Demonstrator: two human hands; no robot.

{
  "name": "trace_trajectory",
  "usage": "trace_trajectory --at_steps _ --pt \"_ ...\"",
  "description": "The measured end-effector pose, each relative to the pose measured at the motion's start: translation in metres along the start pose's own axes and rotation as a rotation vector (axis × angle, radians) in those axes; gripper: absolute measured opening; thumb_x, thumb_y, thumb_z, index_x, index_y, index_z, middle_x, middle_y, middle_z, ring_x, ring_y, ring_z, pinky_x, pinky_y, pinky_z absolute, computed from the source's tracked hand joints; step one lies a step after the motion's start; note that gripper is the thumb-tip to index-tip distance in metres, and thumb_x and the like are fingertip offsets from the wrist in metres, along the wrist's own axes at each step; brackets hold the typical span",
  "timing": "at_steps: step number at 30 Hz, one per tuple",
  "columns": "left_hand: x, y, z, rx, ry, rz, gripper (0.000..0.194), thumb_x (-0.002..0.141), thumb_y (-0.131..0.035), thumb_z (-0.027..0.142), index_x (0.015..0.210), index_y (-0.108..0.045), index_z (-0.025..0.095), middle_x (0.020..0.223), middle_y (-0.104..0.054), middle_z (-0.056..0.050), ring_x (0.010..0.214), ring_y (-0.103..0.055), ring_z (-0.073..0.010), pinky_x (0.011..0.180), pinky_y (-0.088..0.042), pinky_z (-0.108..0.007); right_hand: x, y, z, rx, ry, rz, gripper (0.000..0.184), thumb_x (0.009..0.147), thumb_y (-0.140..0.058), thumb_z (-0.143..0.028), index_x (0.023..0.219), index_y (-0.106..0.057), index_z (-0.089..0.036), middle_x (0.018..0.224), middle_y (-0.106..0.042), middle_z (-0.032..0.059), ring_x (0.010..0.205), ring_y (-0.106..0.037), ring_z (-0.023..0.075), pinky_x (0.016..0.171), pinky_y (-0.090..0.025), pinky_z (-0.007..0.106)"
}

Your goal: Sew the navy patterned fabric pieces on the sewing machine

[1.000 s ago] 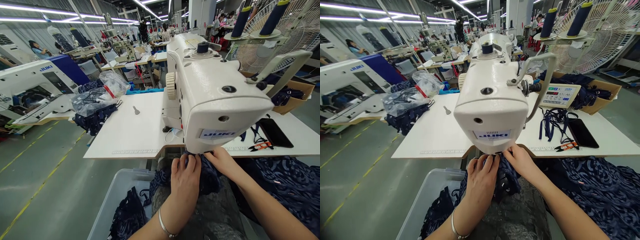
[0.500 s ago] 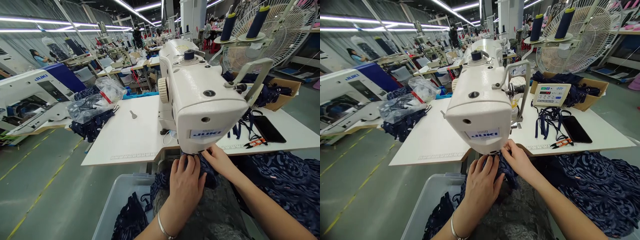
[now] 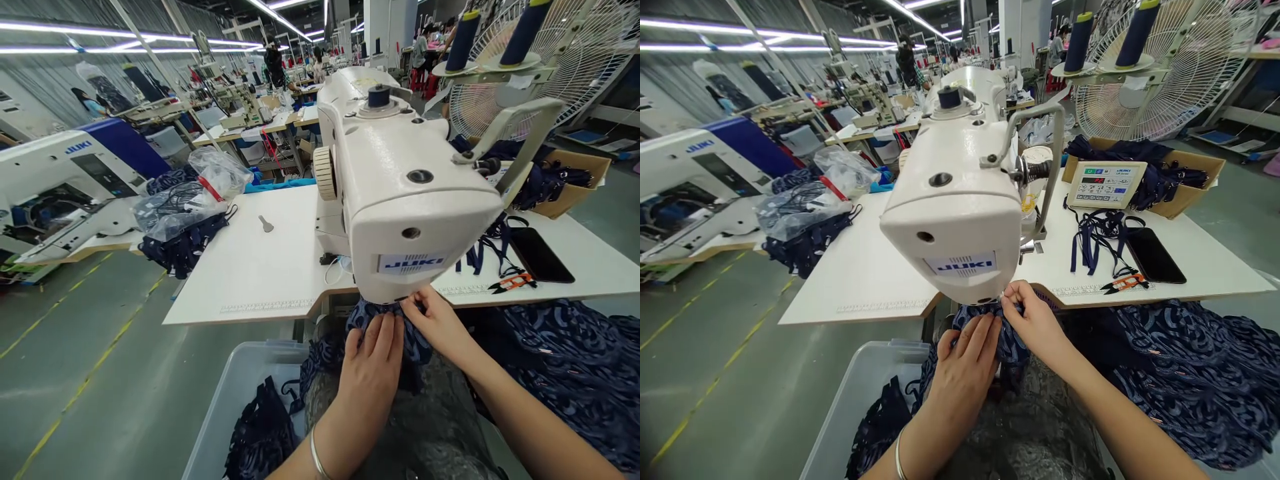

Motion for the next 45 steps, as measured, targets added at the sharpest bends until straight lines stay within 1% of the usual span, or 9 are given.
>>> trace_trajectory --at_steps 6,14,21,27,31,35,40,43,45 --pt "0.003 -0.002 -0.002 0.014 0.046 0.023 0.041 0.093 -0.048 0.019 0.134 -0.053 0.015 0.133 -0.057 -0.006 0.122 -0.049 -0.0187 0.094 -0.043 -0.035 0.005 -0.001 -0.001 -0.056 0.004 0.010 0.019 0.093 -0.048 -0.039 0.102 -0.052 -0.023 0.093 -0.067 0.0041 0.070 -0.063 0.0181 0.059 -0.043 0.026" --pt "0.003 -0.004 -0.004 -0.007 0.053 0.013 0.040 0.095 -0.046 0.018 0.134 -0.052 0.017 0.134 -0.057 -0.005 0.124 -0.048 -0.0186 0.096 -0.040 -0.036 0.007 -0.002 0.003 -0.075 0.007 0.000 0.021 0.094 -0.046 -0.041 0.102 -0.052 -0.023 0.094 -0.067 0.0047 0.082 -0.064 0.0221 0.067 -0.047 0.030" --pt "0.004 -0.002 -0.005 -0.022 0.053 0.052 0.038 0.098 -0.036 0.014 0.130 -0.055 0.016 0.131 -0.060 -0.004 0.121 -0.051 -0.0167 0.092 -0.039 -0.036 0.006 0.000 -0.005 -0.113 -0.027 -0.011 0.019 0.094 -0.045 -0.041 0.098 -0.050 -0.023 0.097 -0.067 0.0053 0.068 -0.062 0.0187 0.058 -0.042 0.028" --pt "0.004 -0.005 -0.004 -0.018 0.050 0.055 0.039 0.097 -0.039 0.014 0.133 -0.053 0.015 0.131 -0.060 -0.005 0.122 -0.051 -0.0180 0.094 -0.038 -0.036 0.005 0.001 -0.007 -0.099 -0.055 -0.064 0.022 0.095 -0.043 -0.045 0.097 -0.048 -0.023 0.093 -0.066 0.0038 0.043 -0.042 0.0108 0.043 -0.033 0.026" --pt "0.002 -0.007 -0.004 -0.015 0.050 0.061 0.039 0.094 -0.043 0.013 0.133 -0.054 0.015 0.132 -0.059 -0.006 0.121 -0.051 -0.0187 0.094 -0.041 -0.035 0.003 -0.001 -0.001 -0.069 -0.041 -0.045 0.026 0.095 -0.043 -0.048 0.100 -0.050 -0.024 0.089 -0.064 0.0025 0.045 -0.043 0.0117 0.044 -0.034 0.026" --pt "0.002 -0.006 -0.006 -0.021 0.080 0.097 0.040 0.093 -0.039 0.010 0.129 -0.056 0.015 0.126 -0.063 -0.006 0.116 -0.055 -0.0196 0.093 -0.043 -0.035 0.003 -0.004 0.004 0.043 0.004 -0.003 0.028 0.095 -0.043 -0.049 0.095 -0.052 -0.023 0.085 -0.061 0.0031 0.069 -0.057 0.0184 0.058 -0.046 0.027" --pt "0.004 -0.006 -0.010 -0.017 0.029 0.132 0.042 0.089 -0.040 0.005 0.126 -0.057 0.011 0.119 -0.066 -0.008 0.108 -0.060 -0.0210 0.088 -0.050 -0.034 0.002 -0.012 0.024 0.251 -0.055 0.042 0.034 0.095 -0.042 -0.053 0.090 -0.054 -0.022 0.088 -0.061 0.0038 0.088 -0.059 0.0218 0.083 -0.051 0.034" --pt "0.005 -0.007 -0.012 -0.003 0.028 0.153 0.040 0.087 -0.042 0.006 0.123 -0.059 0.009 0.115 -0.066 -0.009 0.103 -0.062 -0.0221 0.086 -0.053 -0.034 -0.001 -0.021 0.039 0.347 -0.097 -0.006 0.040 0.095 -0.041 -0.057 0.095 -0.060 -0.022 0.093 -0.065 0.0056 0.093 -0.061 0.0238 0.092 -0.050 0.040" --pt "0.004 -0.009 -0.011 0.010 0.019 0.176 0.039 0.087 -0.043 0.006 0.122 -0.060 0.009 0.114 -0.066 -0.010 0.102 -0.062 -0.0223 0.085 -0.054 -0.035 -0.005 -0.028 0.046 0.372 -0.076 -0.098 0.042 0.092 -0.045 -0.059 0.092 -0.065 -0.021 0.093 -0.067 0.0070 0.095 -0.062 0.0258 0.094 -0.049 0.041"
Point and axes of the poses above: each hand's wrist, its own x-axis towards the middle knuckle, its own y-axis out of the back of the hand, z = x × y, the point moved 3 cm from there along x, towards the middle knuckle
